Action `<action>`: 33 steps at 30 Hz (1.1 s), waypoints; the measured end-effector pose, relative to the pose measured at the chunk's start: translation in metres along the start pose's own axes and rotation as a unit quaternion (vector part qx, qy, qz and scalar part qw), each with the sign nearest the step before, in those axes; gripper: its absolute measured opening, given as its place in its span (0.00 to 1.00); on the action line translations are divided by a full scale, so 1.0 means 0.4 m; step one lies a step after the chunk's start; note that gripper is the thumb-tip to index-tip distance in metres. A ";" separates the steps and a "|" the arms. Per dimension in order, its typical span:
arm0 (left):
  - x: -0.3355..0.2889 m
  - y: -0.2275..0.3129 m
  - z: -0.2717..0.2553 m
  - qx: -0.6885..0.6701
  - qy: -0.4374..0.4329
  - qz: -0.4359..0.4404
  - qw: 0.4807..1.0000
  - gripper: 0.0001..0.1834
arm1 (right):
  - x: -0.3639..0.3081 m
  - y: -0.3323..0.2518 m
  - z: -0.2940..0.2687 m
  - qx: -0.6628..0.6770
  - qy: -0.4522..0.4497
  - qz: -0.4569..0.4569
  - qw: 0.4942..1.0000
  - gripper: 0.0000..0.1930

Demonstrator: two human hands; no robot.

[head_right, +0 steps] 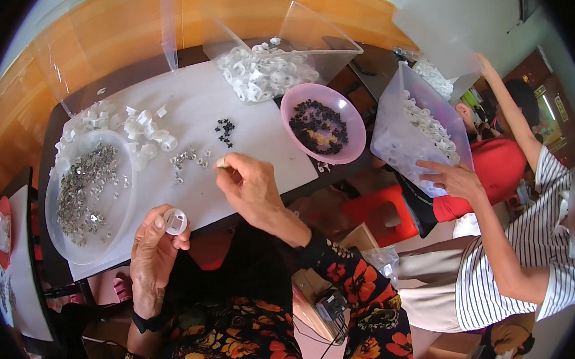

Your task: Assembling small white plastic components by inserting black pieces and metal rings.

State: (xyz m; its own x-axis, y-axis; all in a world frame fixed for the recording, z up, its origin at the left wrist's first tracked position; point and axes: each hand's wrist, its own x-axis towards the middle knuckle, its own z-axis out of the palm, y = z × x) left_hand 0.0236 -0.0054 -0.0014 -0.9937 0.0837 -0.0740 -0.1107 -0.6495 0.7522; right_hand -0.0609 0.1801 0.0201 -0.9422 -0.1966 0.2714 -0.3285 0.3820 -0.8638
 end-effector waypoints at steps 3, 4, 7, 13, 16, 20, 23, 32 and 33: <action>0.004 -0.005 0.011 -0.002 -0.002 0.015 1.000 0.20 | 0.070 0.054 -0.038 -0.139 0.068 -0.169 0.973 0.02; 0.006 -0.004 0.008 -0.002 0.000 0.016 1.000 0.20 | 0.089 0.061 -0.041 -0.167 0.057 -0.152 0.972 0.02; 0.010 -0.003 0.004 -0.015 0.002 0.011 1.000 0.20 | 0.131 0.085 -0.044 -0.274 0.007 -0.137 0.952 0.04; 0.020 -0.007 -0.025 -0.075 -0.040 -0.003 0.996 0.18 | 0.147 0.070 -0.046 -0.303 -0.022 -0.088 0.949 0.06; 0.026 -0.004 -0.028 -0.080 -0.049 -0.004 0.996 0.19 | 0.153 0.067 -0.057 -0.287 -0.043 -0.054 0.956 0.07; 0.019 0.003 -0.016 -0.034 -0.022 -0.017 0.999 0.25 | 0.113 0.035 -0.058 -0.255 -0.093 -0.025 0.962 0.08; 0.021 -0.004 -0.026 -0.050 -0.047 -0.013 0.998 0.22 | 0.077 0.041 -0.062 -0.277 -0.085 -0.058 0.956 0.08; 0.021 -0.008 -0.031 -0.055 -0.062 -0.004 0.997 0.19 | 0.047 0.063 -0.089 -0.048 -0.078 0.015 0.996 0.04; 0.021 -0.008 -0.030 -0.051 -0.060 -0.004 0.997 0.19 | 0.045 0.060 -0.087 -0.062 -0.076 -0.004 0.995 0.05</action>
State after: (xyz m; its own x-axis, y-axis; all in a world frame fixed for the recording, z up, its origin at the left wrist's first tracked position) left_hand 0.0155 -0.0119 -0.0124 -0.9844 0.1762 0.0039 -0.1263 -0.7209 0.6814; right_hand -0.0880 0.2173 0.0189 -0.9217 -0.3308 0.2024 -0.3503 0.4863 -0.8005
